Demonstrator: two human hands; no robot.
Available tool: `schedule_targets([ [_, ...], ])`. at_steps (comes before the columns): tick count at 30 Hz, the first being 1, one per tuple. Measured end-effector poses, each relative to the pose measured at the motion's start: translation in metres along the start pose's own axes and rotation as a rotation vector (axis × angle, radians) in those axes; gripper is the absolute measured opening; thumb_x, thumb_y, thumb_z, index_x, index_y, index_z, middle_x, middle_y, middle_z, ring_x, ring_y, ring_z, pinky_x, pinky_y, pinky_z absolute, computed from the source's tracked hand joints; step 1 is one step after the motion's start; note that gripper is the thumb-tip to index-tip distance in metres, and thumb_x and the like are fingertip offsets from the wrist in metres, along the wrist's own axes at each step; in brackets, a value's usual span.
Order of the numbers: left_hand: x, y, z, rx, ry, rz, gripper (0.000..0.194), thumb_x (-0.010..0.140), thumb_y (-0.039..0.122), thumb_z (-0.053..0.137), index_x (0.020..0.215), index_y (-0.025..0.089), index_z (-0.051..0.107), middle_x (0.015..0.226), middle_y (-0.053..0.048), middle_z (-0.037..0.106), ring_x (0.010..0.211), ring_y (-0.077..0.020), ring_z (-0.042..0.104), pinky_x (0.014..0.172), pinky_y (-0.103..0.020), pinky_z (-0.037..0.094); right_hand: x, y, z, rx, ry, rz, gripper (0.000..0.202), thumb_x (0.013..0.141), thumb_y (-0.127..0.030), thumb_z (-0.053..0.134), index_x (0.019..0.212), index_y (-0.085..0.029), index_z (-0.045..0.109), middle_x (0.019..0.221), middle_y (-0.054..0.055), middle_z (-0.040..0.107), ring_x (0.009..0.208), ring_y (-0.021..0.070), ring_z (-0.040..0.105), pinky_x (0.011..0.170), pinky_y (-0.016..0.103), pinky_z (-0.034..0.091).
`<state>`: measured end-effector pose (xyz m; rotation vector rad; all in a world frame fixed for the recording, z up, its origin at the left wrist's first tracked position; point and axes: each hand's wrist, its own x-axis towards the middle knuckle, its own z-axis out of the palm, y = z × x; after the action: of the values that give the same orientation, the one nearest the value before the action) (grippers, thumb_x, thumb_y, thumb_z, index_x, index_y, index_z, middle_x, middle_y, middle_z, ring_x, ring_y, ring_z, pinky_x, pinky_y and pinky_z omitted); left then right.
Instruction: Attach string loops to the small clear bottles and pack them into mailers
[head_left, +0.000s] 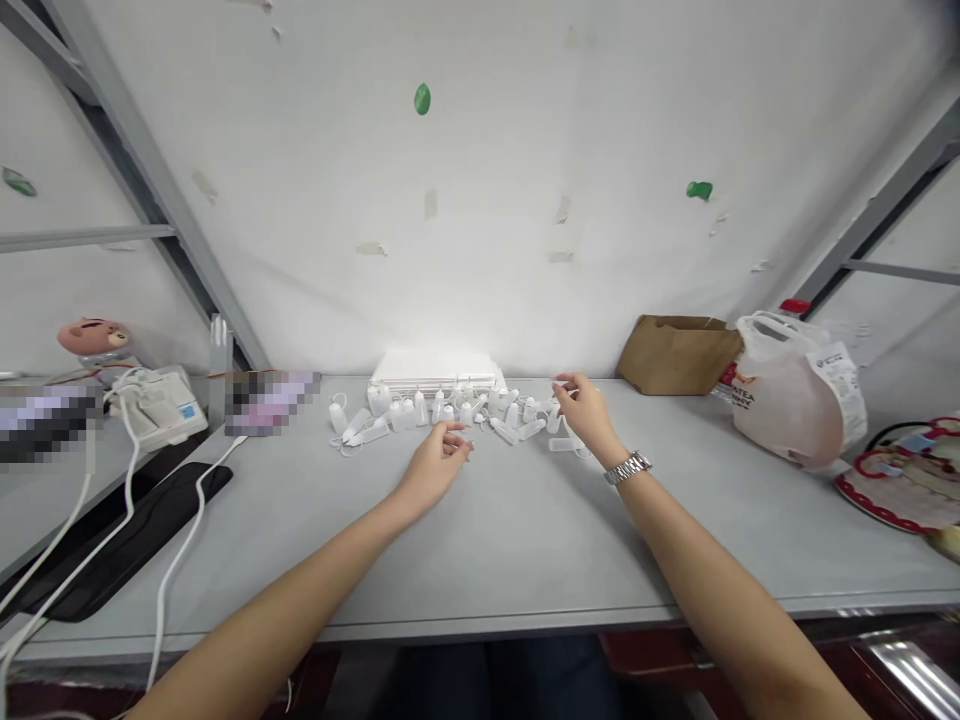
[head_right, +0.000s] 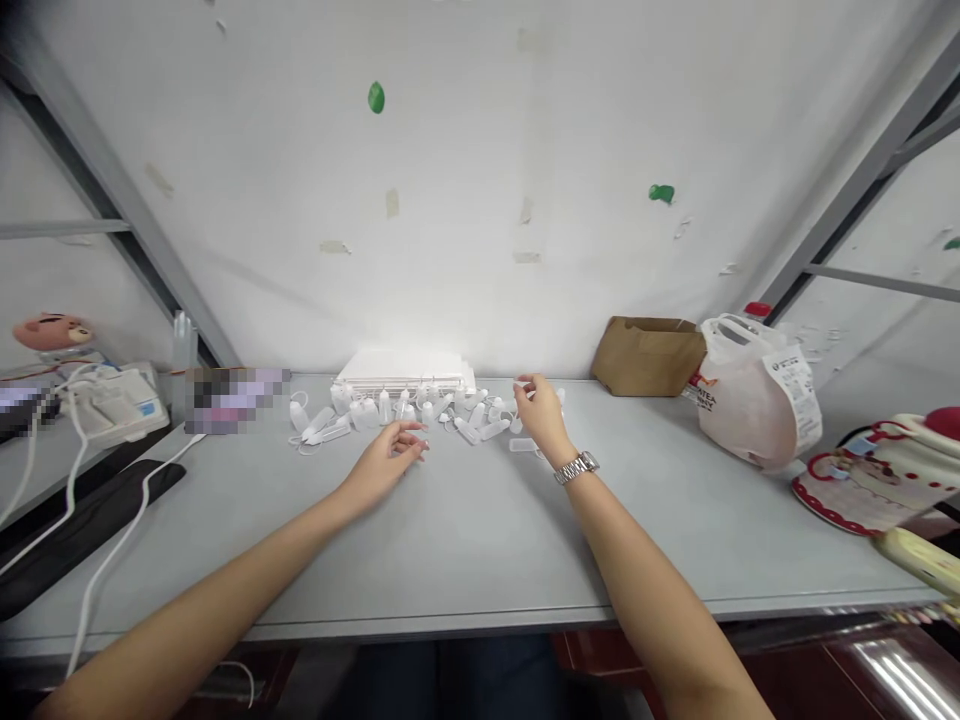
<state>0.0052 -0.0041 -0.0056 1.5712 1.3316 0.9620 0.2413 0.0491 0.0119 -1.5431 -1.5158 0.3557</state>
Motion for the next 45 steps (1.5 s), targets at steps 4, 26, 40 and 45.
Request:
schedule_targets([
  [4, 0.001, -0.002, -0.001, -0.008, -0.021, 0.002, 0.034, 0.075, 0.037, 0.05, 0.104, 0.02, 0.048, 0.087, -0.004, 0.057, 0.076, -0.016, 0.059, 0.062, -0.026, 0.042, -0.003, 0.001, 0.0, -0.02, 0.015, -0.011, 0.022, 0.079, -0.032, 0.045, 0.087, -0.016, 0.057, 0.082, 0.004, 0.059, 0.049, 0.0107, 0.051, 0.059, 0.03, 0.043],
  [26, -0.004, 0.002, -0.001, 0.017, -0.075, 0.012, 0.033, 0.077, 0.038, 0.047, 0.105, 0.021, 0.047, 0.088, -0.004, 0.058, 0.08, -0.0166, 0.059, 0.064, -0.027, 0.042, 0.024, 0.022, -0.048, 0.134, 0.28, 0.074, 0.022, 0.073, -0.03, 0.05, 0.082, -0.015, 0.061, 0.08, 0.005, 0.064, 0.046, 0.0099, 0.053, 0.05, 0.025, 0.042],
  [40, -0.004, 0.004, 0.0, 0.008, -0.09, 0.004, 0.036, 0.076, 0.04, 0.048, 0.105, 0.02, 0.047, 0.088, -0.004, 0.059, 0.079, -0.0165, 0.059, 0.066, -0.027, 0.041, 0.035, 0.055, -0.067, 0.001, 0.174, 0.17, 0.025, 0.066, -0.027, 0.057, 0.086, -0.012, 0.063, 0.088, 0.01, 0.064, 0.069, 0.0172, 0.058, 0.056, 0.028, 0.046],
  [45, -0.004, 0.005, 0.0, 0.013, -0.085, 0.003, 0.037, 0.075, 0.04, 0.048, 0.105, 0.02, 0.048, 0.087, -0.005, 0.06, 0.078, -0.0171, 0.059, 0.064, -0.027, 0.041, 0.033, 0.064, -0.058, -0.04, 0.049, 0.22, 0.029, 0.059, -0.031, 0.067, 0.079, -0.011, 0.065, 0.088, 0.011, 0.066, 0.076, 0.0207, 0.059, 0.066, 0.032, 0.045],
])
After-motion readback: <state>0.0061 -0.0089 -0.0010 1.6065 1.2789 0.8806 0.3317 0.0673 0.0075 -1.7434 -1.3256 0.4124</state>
